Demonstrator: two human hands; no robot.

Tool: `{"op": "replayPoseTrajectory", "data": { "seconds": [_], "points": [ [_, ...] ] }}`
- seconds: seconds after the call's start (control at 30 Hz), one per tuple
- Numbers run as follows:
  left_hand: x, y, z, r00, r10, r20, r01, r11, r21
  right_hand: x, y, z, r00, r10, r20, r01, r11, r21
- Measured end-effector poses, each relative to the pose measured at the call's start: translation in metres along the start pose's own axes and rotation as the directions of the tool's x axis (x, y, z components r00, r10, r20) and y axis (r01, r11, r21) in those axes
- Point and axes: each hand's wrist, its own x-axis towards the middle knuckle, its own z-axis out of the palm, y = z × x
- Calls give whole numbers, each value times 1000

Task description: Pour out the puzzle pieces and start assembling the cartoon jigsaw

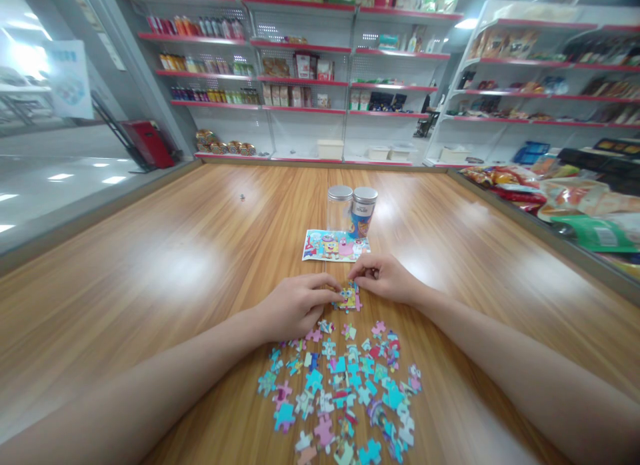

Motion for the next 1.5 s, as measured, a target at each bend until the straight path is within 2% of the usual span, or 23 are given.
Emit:
{"op": "replayPoseTrajectory", "data": {
  "seconds": [0.3, 0.43, 0.5, 0.57, 0.63, 0.77, 0.9, 1.07, 1.17, 1.23, 1.3, 1.4, 1.5],
  "points": [
    [0, 0, 1, 1000, -3, 1, 3, 1000, -13, -1, 1, 0, 996, -85, 26, 86, 996, -38],
    [4, 2, -1, 999, -27, -38, 21, 991, -134, -1, 0, 1, 997, -78, 26, 79, 996, -34],
    [6, -1, -6, 992, -91, -88, 65, 961, -269, -1, -1, -1, 998, -66, 24, 67, 997, -26],
    [5, -10, -11, 968, -213, -130, 148, 910, -386, -3, 0, -5, 999, -45, 20, 45, 999, -12],
    [1, -23, -17, 927, -338, -160, 252, 881, -400, -6, 4, -10, 1000, -11, 23, 11, 1000, 4],
    [-7, -41, -22, 923, -368, -108, 301, 870, -391, -14, 12, -19, 997, 63, 43, -65, 997, 37],
    [-10, -43, -25, 948, -315, -29, 277, 869, -411, -18, 13, -17, 993, 121, -16, -120, 992, 48],
    [-14, -46, -33, 984, -146, 102, 176, 888, -425, -33, 0, -7, 983, 160, -89, -155, 986, 59],
    [-16, -46, -35, 989, -87, 116, 128, 897, -424, -48, -13, -5, 990, 139, -19, -137, 987, 83],
    [-16, -41, -33, 993, -65, 98, 101, 901, -421, -53, -18, -8, 991, 32, 131, -49, 991, 122],
    [-14, -33, -31, 997, -26, 69, 53, 907, -418, -54, -21, -13, 971, -66, 230, 27, 985, 169],
    [-10, -21, -27, 995, 97, 29, -78, 913, -402, -51, -20, -19, 946, -158, 282, 117, 980, 160],
    [-9, -19, -26, 993, 121, 14, -107, 923, -369, -50, -18, -19, 937, -206, 282, 184, 978, 101]
  ]
}}
